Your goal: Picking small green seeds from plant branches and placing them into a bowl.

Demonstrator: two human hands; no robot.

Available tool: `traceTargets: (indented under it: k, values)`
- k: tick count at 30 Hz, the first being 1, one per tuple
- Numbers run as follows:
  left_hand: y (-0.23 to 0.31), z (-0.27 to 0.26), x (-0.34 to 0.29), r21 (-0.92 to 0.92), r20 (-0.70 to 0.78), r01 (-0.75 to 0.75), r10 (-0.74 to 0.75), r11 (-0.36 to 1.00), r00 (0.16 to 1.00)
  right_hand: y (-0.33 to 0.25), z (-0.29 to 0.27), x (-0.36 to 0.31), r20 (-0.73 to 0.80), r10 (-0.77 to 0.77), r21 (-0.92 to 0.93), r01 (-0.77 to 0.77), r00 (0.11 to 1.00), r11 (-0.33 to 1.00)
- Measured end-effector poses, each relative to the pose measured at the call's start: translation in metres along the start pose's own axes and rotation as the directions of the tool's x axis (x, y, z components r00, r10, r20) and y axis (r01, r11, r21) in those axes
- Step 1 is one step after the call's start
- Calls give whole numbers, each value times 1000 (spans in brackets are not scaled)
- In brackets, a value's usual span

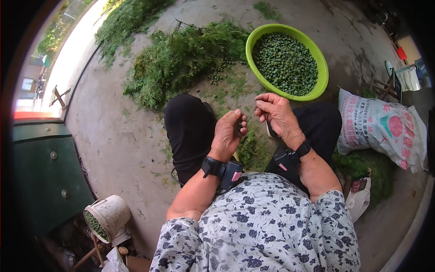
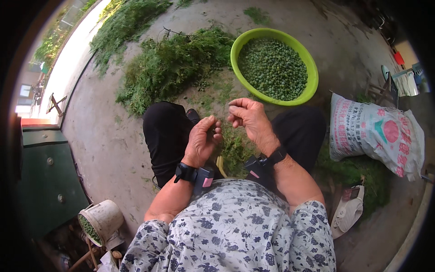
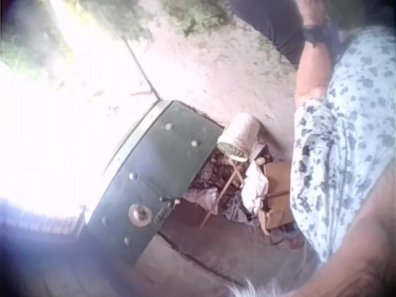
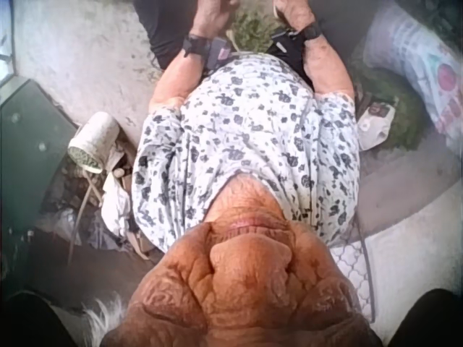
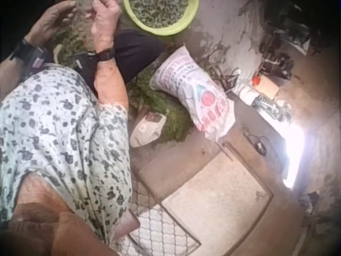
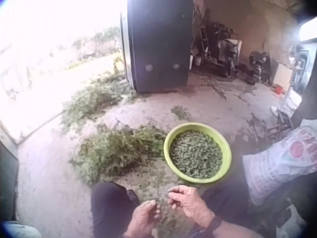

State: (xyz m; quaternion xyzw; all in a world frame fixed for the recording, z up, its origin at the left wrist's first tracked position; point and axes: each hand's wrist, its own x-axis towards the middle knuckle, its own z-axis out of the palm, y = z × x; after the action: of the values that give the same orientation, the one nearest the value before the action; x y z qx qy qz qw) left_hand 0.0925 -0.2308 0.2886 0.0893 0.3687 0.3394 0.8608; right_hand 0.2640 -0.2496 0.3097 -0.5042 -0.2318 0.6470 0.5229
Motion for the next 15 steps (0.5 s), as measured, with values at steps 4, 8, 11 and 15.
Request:
traceTargets:
  k: [4,8,11,15]
  values:
    - [5,2,-3,-53,-35,-33,31,998,999,-39,-33,27,-208,-252,342,311,945,887]
    - [15,12,-17,-157,42,-45,52,986,998,-88,-77,48,-393,-179,619,403,902,674]
    - [38,18,-34,-275,134,-95,136,957,982,-100,-96,52,-401,-192,595,414,896,690]
    - [91,5,-61,-450,162,-237,340,861,926,-83,-94,51,-345,-226,424,366,911,828]
